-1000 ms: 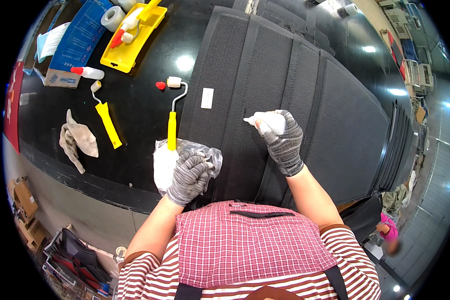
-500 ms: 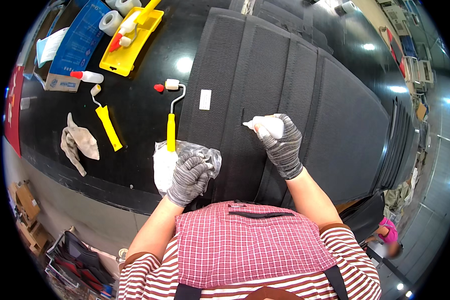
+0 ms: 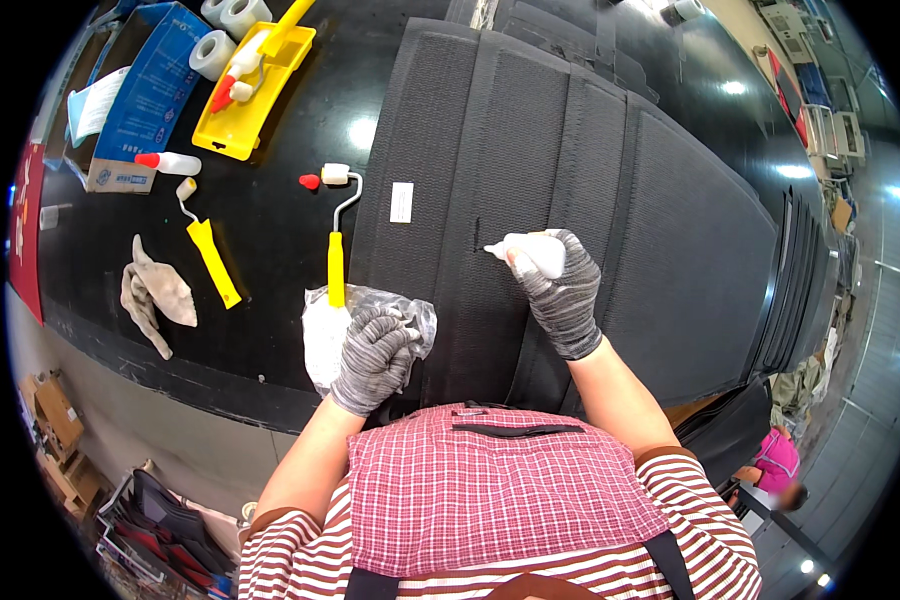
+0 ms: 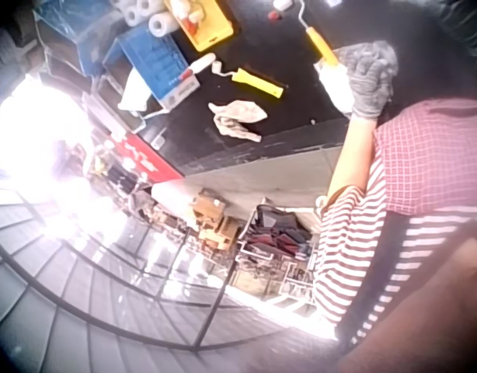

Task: The person applies adhesive and labels to large black foam sheets using a glue bottle and a small roller while wearing gloves.

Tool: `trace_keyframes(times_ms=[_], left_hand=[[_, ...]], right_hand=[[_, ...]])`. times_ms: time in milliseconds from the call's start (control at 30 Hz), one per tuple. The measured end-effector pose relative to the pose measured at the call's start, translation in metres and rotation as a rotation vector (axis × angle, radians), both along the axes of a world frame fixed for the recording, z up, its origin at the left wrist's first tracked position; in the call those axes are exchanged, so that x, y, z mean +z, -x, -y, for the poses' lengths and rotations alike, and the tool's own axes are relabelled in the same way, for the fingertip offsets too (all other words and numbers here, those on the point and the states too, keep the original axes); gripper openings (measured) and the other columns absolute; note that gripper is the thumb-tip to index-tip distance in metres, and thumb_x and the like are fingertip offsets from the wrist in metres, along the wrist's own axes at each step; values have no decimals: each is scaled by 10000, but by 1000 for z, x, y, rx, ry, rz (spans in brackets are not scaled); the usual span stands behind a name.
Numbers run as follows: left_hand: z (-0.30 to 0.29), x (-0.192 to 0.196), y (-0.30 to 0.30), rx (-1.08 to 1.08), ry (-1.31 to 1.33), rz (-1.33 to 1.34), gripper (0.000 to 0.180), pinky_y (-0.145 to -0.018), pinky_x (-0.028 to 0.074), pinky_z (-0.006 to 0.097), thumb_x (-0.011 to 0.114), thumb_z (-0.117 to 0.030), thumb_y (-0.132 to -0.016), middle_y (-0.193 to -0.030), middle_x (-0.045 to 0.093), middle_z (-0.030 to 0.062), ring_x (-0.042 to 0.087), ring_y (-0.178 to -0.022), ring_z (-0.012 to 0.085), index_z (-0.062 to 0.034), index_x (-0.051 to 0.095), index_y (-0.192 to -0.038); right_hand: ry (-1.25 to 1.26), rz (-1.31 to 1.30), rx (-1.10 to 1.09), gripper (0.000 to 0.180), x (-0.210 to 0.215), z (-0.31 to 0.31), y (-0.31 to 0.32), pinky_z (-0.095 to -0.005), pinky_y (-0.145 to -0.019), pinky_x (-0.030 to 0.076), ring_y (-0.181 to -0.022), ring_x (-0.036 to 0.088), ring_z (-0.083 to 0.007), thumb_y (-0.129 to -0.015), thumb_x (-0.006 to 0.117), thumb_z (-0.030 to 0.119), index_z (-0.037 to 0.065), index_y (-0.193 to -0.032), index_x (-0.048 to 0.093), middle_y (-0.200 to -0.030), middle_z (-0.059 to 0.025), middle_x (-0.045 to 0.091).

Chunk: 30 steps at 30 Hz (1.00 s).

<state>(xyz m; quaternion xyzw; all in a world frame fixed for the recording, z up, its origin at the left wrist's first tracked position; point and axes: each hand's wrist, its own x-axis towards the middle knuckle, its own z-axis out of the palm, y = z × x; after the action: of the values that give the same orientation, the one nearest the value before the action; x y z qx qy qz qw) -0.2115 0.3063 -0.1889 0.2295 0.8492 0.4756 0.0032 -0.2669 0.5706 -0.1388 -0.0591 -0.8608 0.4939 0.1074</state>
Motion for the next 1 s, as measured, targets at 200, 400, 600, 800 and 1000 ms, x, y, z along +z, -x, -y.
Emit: trace_keyframes(times_ms=[200,400,600,800,1000], left_hand=[[1,-1,-1,-7,4,11,237,-852,488,422,725,-17,-669,-917,649,92,600,-926,314,-80,703,-896],[0,2,1,4,27,13,228,-890,490,437,716,-73,-660,-912,671,82,634,-914,296,-93,711,-887],[1,0,-1,0,31,36,236,-879,494,437,716,-73,-656,-918,672,79,632,-922,297,-94,714,-891],[2,-1,-2,6,35,20,246,-870,491,437,720,-70,-653,-921,672,78,630,-931,296,-95,715,-898],[1,-1,0,9,27,4,246,-869,489,434,724,-71,-651,-916,670,76,628,-927,296,-95,715,-896]], right_hand=[[-64,-81,19,217,5,-7,5,-292,-680,559,-769,690,-179,-802,762,120,8,-931,628,-834,-88,697],[-170,-155,27,236,7,-1,24,-288,-678,559,-765,692,-179,-793,773,123,5,-935,626,-852,-93,699],[-103,-123,-4,267,5,6,31,-292,-682,561,-765,694,-174,-799,771,156,12,-963,617,-834,-97,702],[-113,-116,-32,257,5,-4,32,-289,-684,561,-767,695,-172,-801,766,128,7,-965,609,-836,-99,702],[-124,-153,4,259,2,-1,31,-290,-681,562,-764,695,-176,-805,762,123,2,-971,603,-836,-109,702]])
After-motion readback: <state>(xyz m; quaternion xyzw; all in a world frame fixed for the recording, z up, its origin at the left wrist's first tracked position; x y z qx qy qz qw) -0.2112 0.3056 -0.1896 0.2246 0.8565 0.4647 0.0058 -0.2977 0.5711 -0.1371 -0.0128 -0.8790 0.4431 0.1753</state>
